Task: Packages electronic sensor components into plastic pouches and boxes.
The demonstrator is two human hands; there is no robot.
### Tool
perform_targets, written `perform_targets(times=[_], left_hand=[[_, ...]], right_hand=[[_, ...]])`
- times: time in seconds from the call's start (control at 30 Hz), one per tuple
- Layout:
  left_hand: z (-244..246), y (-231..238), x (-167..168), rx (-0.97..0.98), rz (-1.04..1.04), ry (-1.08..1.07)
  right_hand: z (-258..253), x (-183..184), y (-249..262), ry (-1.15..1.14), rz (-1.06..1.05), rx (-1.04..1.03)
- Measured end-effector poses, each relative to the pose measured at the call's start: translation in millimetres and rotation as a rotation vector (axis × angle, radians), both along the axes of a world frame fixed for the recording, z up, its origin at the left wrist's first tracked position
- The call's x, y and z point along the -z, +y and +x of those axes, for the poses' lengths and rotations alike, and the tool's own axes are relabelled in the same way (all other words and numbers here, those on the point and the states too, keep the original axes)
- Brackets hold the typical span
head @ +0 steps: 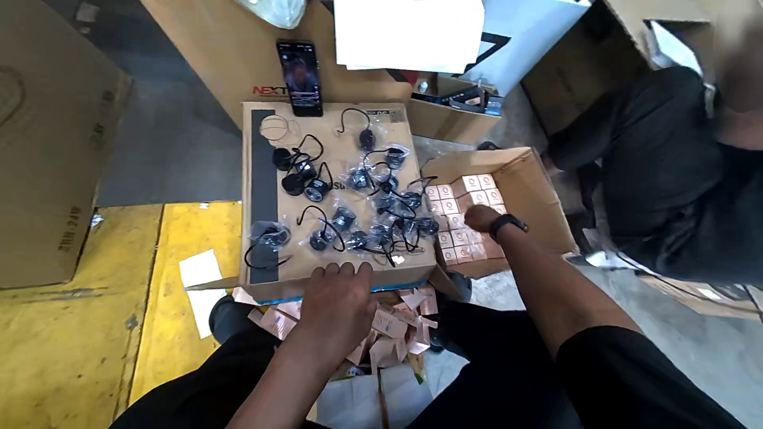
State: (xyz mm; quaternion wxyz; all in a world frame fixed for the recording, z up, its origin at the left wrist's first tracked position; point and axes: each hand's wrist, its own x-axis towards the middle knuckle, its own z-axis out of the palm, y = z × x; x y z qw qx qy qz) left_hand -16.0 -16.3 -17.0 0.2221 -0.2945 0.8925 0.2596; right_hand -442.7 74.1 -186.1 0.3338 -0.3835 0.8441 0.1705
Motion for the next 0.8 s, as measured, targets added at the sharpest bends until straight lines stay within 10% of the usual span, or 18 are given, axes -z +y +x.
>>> perform_targets(times=[0.2, 0.43, 0.67, 0.8], left_hand=[[-11, -6, 3, -0.01, 0.08, -0.002], [-22, -8, 0, 0.003, 0.122, -0.065], [-15, -8, -13, -0.009, 0.072, 0.004], [-7, -7, -13, -0.126, -0.03, 0.276]], right_hand=[[12, 36, 17, -0.148, 0.557, -0.206], [-13, 77, 41, -0.107, 0.53, 0.043], [11, -69, -41, -0.042, 0.163, 0.06], [87, -176, -57, -0.35, -0.429, -0.054]])
